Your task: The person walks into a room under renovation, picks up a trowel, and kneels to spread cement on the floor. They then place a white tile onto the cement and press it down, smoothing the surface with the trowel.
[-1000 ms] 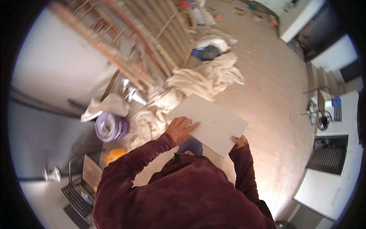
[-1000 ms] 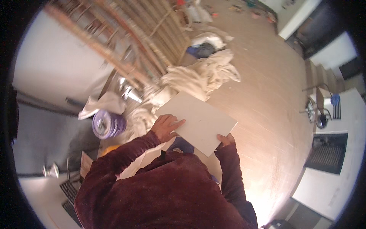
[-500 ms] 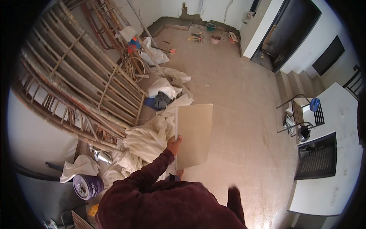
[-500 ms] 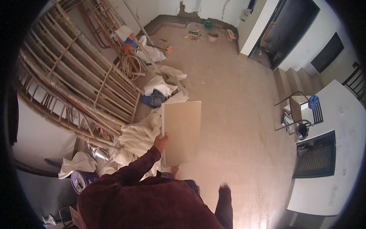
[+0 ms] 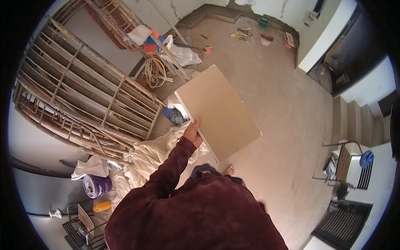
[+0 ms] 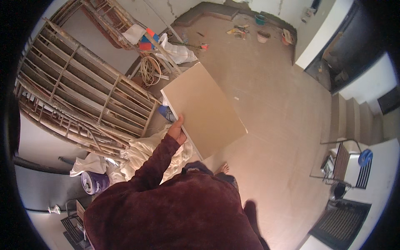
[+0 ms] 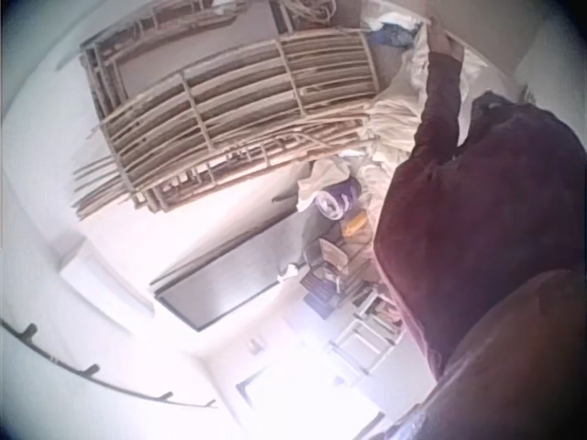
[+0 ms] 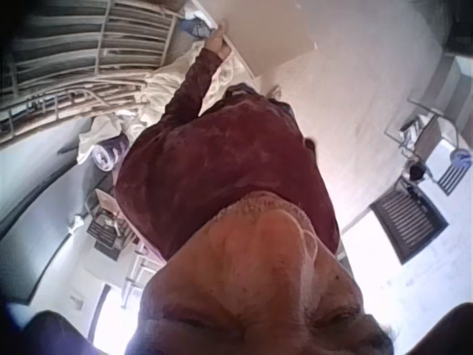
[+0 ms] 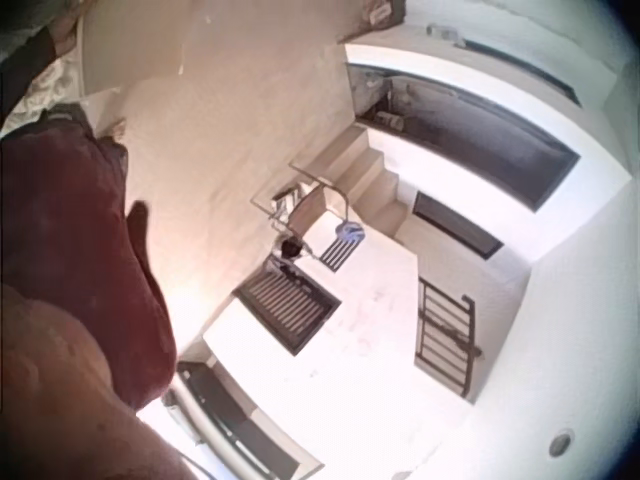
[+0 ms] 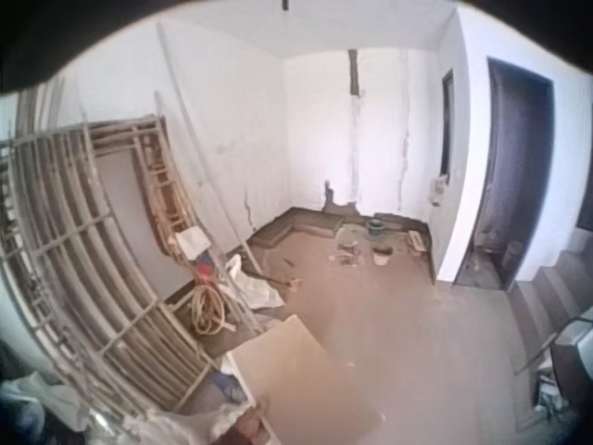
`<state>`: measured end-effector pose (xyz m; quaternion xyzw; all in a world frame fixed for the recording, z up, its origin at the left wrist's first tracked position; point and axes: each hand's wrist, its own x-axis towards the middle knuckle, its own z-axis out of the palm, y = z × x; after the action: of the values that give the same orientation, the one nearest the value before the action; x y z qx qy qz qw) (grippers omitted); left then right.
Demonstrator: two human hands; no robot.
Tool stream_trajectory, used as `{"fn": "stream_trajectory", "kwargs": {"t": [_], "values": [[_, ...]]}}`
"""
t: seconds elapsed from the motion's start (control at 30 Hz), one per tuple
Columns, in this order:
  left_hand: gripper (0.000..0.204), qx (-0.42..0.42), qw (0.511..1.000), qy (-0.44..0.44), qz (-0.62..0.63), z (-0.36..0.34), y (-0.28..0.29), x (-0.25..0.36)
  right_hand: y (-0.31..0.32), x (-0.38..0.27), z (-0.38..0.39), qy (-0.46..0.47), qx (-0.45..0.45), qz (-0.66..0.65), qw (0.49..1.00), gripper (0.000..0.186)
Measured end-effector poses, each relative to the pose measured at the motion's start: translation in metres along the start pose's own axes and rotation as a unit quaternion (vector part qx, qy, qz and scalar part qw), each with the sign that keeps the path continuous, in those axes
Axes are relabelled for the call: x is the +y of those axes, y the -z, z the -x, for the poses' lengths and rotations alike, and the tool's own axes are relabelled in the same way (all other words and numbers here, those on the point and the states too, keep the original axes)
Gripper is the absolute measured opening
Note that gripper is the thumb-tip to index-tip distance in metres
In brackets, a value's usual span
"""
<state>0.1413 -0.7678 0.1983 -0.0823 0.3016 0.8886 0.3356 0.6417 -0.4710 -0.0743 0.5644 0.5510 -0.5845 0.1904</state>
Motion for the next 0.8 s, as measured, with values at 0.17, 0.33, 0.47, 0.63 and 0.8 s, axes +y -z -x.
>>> {"fn": "stream_trajectory", "kwargs": {"t": [0.17,0.33,0.47,0.63,0.8], "values": [[0.046,0.017,0.999,-0.033,0.023,-0.073,-0.034,-0.025,0.129,-0.318,-0.112,0.229,0.000,-0.081,0.970,0.037],[0.047,0.038,0.998,-0.044,0.036,-0.159,-0.045,-0.039,0.097,-0.557,-0.113,0.264,-0.108,-0.189,0.939,0.046],[0.046,0.113,0.991,-0.016,0.066,-0.259,-0.076,-0.036,0.012,-0.612,-0.050,0.604,0.155,0.235,0.745,0.082],[0.037,0.129,0.991,-0.001,0.023,-0.387,-0.143,-0.011,-0.007,-0.742,-0.022,0.704,0.163,0.368,0.585,0.077],[0.045,0.084,0.996,0.008,-0.021,-0.511,-0.219,0.019,0.005,-0.891,-0.084,0.796,0.135,0.344,0.480,0.048]]}}
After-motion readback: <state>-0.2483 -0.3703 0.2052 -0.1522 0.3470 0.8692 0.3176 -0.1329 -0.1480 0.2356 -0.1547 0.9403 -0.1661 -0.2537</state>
